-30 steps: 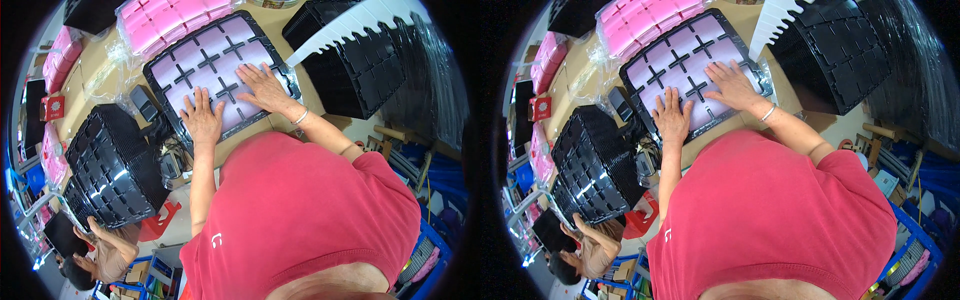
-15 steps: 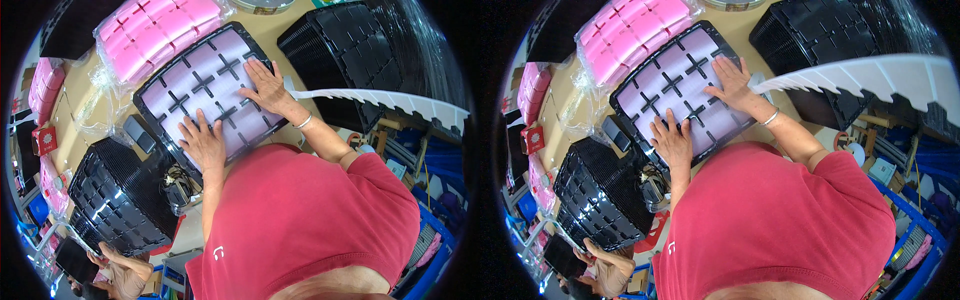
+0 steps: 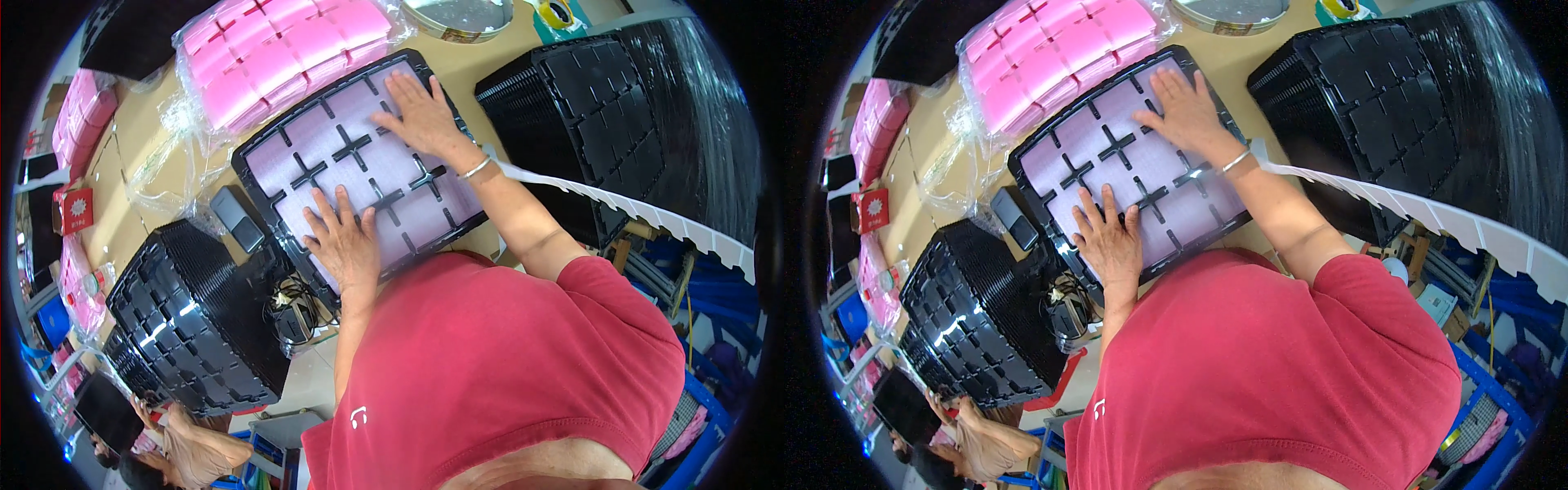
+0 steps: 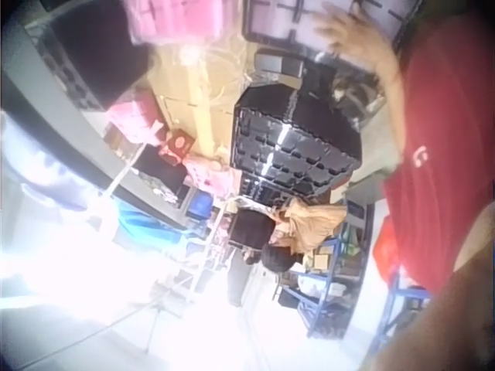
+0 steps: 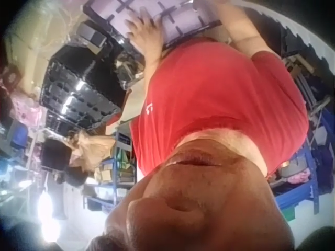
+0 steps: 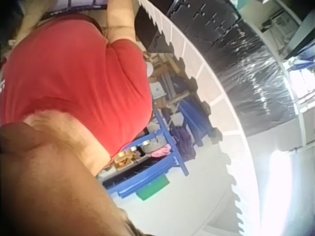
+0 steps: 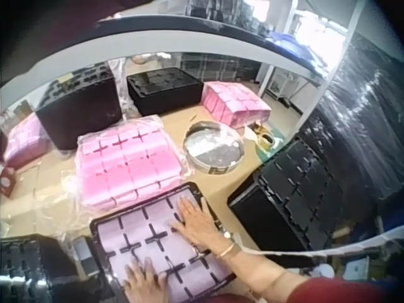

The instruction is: The person places pink foam pads into black plastic grid lids by hand, then handles white plastic strips.

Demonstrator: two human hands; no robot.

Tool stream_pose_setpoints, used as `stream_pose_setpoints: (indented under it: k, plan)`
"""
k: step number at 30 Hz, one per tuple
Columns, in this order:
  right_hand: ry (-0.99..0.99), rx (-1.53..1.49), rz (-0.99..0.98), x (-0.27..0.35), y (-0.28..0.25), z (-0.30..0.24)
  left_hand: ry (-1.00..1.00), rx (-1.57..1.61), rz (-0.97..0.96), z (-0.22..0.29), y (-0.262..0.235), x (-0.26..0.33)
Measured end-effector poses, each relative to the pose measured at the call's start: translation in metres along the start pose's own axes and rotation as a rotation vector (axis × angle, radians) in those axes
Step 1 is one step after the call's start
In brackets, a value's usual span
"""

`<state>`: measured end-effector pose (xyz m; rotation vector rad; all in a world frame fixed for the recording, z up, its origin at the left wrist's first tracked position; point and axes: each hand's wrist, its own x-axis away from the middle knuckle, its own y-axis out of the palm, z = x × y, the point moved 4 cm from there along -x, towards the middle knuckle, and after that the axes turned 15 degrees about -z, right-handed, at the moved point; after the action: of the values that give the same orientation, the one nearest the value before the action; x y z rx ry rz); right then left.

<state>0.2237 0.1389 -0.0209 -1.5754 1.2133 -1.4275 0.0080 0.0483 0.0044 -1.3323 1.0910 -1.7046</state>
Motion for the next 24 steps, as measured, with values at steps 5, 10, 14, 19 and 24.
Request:
stream_pose_setpoints:
  k: [5,10,14,19,24]
  plan:
    - [0.031,0.046,0.063,-0.017,0.005,0.008,-0.031,-0.001,-0.016,0.001,0.004,-0.001]
    - [-0.070,0.026,0.102,0.004,-0.018,-0.024,-0.016,0.028,0.003,-0.003,0.004,-0.002]
    - [-0.340,0.049,0.126,0.033,0.011,-0.059,0.006,0.059,0.036,-0.005,0.005,0.000]
    - [-0.280,0.033,0.082,0.012,0.007,-0.060,0.051,0.096,0.136,-0.009,0.009,-0.006]
    - [-0.241,0.029,0.088,0.005,0.015,-0.063,0.249,0.171,0.187,-0.009,-0.003,-0.041]
